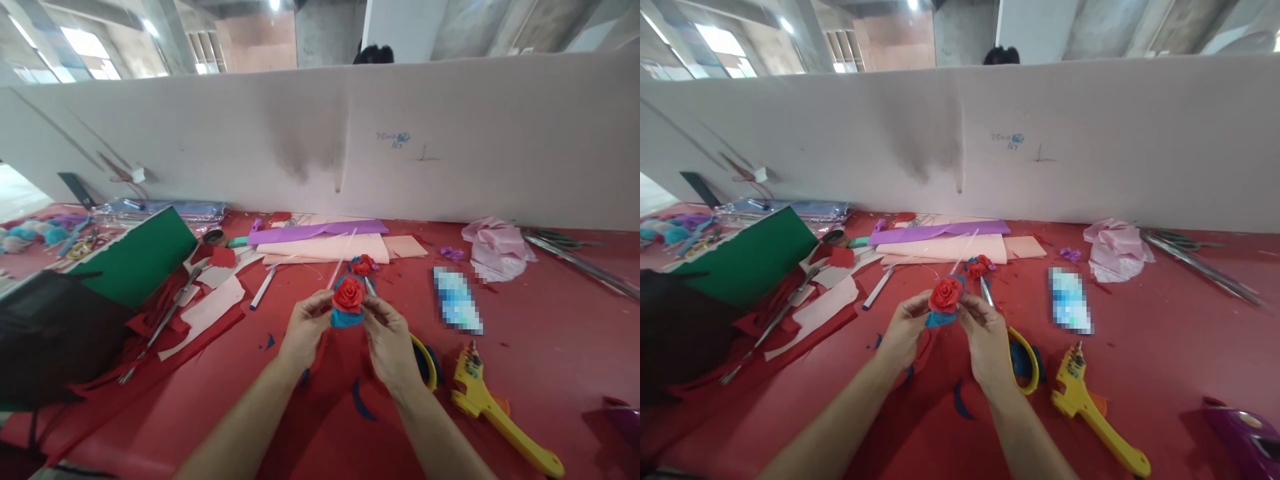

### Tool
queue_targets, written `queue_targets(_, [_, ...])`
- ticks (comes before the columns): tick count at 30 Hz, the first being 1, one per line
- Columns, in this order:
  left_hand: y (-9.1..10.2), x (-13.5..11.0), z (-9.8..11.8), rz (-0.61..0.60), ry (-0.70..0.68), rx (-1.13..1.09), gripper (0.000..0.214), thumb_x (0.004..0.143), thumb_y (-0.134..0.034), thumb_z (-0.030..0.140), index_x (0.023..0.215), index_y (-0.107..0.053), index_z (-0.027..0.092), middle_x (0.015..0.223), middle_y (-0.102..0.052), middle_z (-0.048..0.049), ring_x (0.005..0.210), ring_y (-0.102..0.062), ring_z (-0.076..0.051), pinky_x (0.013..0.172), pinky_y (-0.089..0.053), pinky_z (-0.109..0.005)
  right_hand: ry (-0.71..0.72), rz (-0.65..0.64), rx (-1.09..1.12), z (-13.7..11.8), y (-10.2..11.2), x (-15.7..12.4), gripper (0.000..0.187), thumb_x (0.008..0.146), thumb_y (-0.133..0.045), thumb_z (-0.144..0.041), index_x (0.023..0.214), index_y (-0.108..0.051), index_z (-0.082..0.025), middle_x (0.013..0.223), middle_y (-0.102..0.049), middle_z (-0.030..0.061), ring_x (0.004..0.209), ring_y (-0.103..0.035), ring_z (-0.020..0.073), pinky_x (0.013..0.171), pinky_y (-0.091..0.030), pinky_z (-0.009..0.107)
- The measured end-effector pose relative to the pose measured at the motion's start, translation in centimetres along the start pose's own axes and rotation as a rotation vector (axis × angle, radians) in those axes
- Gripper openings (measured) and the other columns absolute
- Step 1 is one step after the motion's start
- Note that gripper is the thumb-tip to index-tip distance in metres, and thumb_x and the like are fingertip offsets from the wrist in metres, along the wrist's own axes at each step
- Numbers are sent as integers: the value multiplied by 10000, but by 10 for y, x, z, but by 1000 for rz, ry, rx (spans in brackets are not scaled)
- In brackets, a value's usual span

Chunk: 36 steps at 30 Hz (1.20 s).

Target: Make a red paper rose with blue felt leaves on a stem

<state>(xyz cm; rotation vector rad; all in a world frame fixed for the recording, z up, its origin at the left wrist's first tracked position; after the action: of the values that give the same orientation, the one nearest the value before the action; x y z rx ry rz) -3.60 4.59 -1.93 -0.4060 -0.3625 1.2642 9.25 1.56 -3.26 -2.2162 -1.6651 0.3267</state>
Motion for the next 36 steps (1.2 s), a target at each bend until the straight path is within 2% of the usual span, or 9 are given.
queue_targets(3, [4,2,0,31,-20,14,170,639,-773,239,799,-770,181,838,-712,-58,815,-631,-179,759,-488,-278,-15,-7,5,2,0,-1,212,662,-789,-293,858,-722,-244,865,-730,2,830,-656,187,833,-495,338])
queue_targets(7, [11,3,-1,176,-89,64,117,579,-792,203,688,-759,178,762,-695,-44,753,-616,-170,700,-483,-267,4,-2,-37,2,-1,-3,195,667,-782,-266,851,-722,-251,845,-726,-7,804,-646,170,784,-495,304])
queue_targets(10, [12,1,1,219,-159,89,90,575,-784,176,656,-747,188,743,-688,-30,732,-606,-158,699,-478,-260,35,-14,-47,2,-1,-5,197,673,-771,-240,863,-724,-250,855,-726,2,792,-643,175,772,-505,317])
queue_targets(15, [14,1,1,191,-196,71,66,593,-777,181,645,-740,200,721,-670,-19,707,-591,-143,694,-474,-254,109,-59,-104,0,1,-5,268,650,-778,-185,901,-732,-266,887,-712,0,833,-634,179,805,-499,321])
queue_targets(19, [15,3,-1,162,-157,24,73,572,-789,180,619,-737,199,718,-653,-20,705,-581,-137,682,-471,-251,144,-30,-196,0,5,-5,206,691,-755,-228,895,-736,-250,908,-704,23,835,-628,194,810,-497,347])
queue_targets(23, [11,4,0,128,-101,-38,99,529,-812,194,587,-732,188,715,-649,-27,686,-576,-136,655,-473,-250,154,-44,-180,-1,0,-6,140,706,-750,-267,843,-732,-246,852,-689,20,811,-624,192,783,-499,340])
queue_targets(27, [7,4,1,106,-80,-72,113,500,-827,193,555,-728,190,666,-622,-8,619,-548,-107,644,-468,-242,210,-71,-182,-7,-4,-8,70,717,-737,-257,787,-729,-257,884,-655,22,838,-596,184,770,-493,317])
queue_targets(36, [9,3,1,100,-86,-81,131,503,-840,209,586,-740,200,690,-642,-13,638,-562,-115,630,-467,-239,244,-107,-206,-12,-5,-8,79,748,-710,-214,794,-729,-276,890,-634,14,856,-585,177,769,-475,305])
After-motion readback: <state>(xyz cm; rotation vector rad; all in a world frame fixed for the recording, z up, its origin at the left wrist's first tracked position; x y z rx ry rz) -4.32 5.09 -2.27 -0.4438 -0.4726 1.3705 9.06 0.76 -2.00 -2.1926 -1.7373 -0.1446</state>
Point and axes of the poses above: each hand's wrist, its own x-axis towards the middle knuckle, its own y-axis out of the back of the hand, z = x × y, the point moved 3 cm from there along x, towards the middle knuckle
